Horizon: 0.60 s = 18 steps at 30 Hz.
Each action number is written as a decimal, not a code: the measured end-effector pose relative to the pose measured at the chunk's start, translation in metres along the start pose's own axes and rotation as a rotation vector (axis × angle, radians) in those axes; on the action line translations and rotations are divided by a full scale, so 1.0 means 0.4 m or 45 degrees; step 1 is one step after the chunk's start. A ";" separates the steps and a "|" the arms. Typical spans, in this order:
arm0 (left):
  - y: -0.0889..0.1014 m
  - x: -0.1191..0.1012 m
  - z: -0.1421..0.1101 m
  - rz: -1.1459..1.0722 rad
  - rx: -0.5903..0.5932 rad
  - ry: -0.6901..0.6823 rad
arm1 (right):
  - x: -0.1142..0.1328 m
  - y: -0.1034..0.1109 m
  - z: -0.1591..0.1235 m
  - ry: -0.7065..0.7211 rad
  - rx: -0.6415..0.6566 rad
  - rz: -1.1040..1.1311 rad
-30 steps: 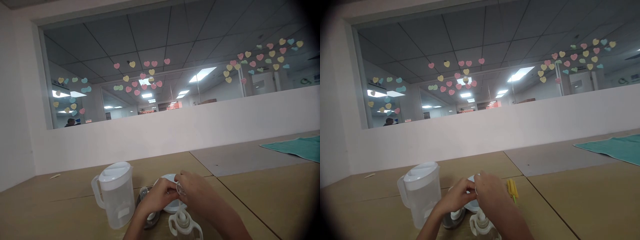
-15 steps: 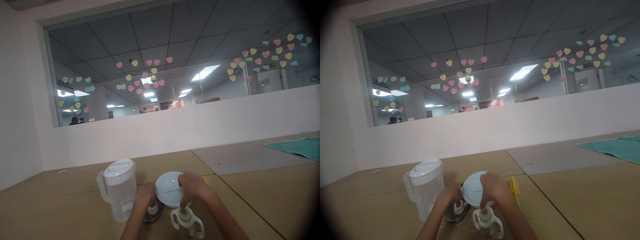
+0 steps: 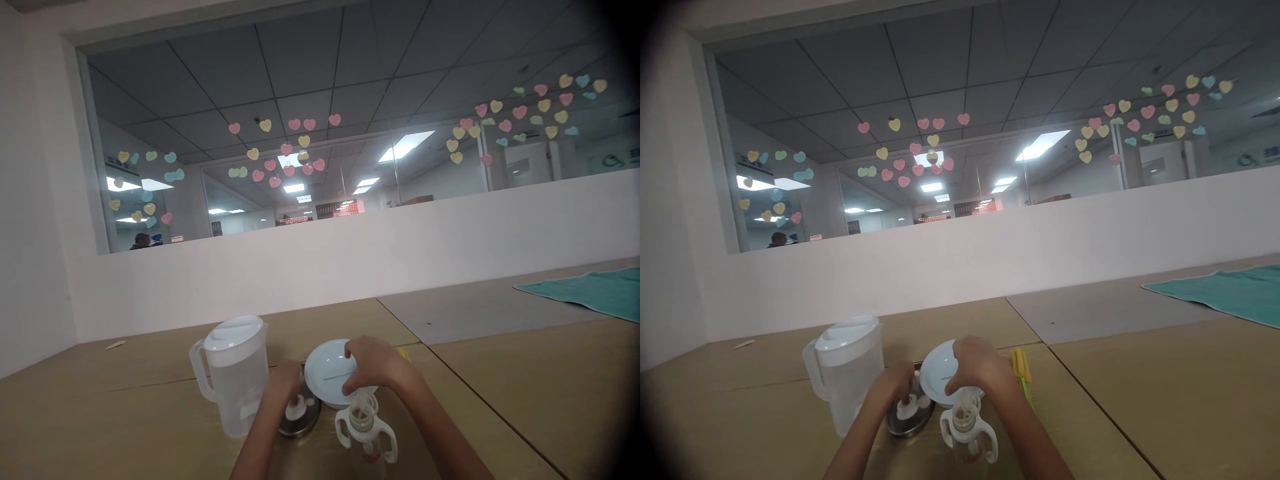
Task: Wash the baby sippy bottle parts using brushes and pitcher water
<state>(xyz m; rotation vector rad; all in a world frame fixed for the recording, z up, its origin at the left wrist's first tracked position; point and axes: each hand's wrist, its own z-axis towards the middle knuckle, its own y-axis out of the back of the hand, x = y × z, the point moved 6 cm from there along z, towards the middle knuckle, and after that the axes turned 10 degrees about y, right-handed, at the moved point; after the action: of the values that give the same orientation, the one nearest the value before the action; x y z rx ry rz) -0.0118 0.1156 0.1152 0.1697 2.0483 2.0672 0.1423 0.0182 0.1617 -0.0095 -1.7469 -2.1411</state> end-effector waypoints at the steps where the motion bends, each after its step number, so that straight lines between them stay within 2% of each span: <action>1: 0.030 -0.002 -0.018 0.019 -0.062 0.007 | 0.003 -0.001 0.002 0.028 -0.029 0.021; 4: 0.118 -0.038 -0.082 0.021 -0.292 -0.047 | 0.031 -0.017 0.021 0.192 -0.103 0.118; 7: 0.174 -0.125 -0.153 0.042 -0.640 -0.388 | 0.063 -0.019 0.050 0.330 -0.342 0.200; 10: 0.189 -0.171 -0.195 0.094 -0.919 -0.503 | 0.076 0.004 0.066 0.358 -0.671 0.266; 14: 0.208 -0.188 -0.236 0.019 -1.135 -0.569 | 0.090 0.051 0.048 0.560 -0.991 0.470; 18: 0.228 -0.195 -0.278 0.051 -1.301 -0.524 | 0.088 0.072 0.023 0.625 -1.116 0.586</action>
<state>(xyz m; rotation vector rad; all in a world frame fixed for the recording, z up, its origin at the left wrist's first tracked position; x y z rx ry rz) 0.0299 -0.0110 0.2099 0.3967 0.6255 2.5359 0.1158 0.0125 0.1993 -0.0969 -0.4097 -2.1224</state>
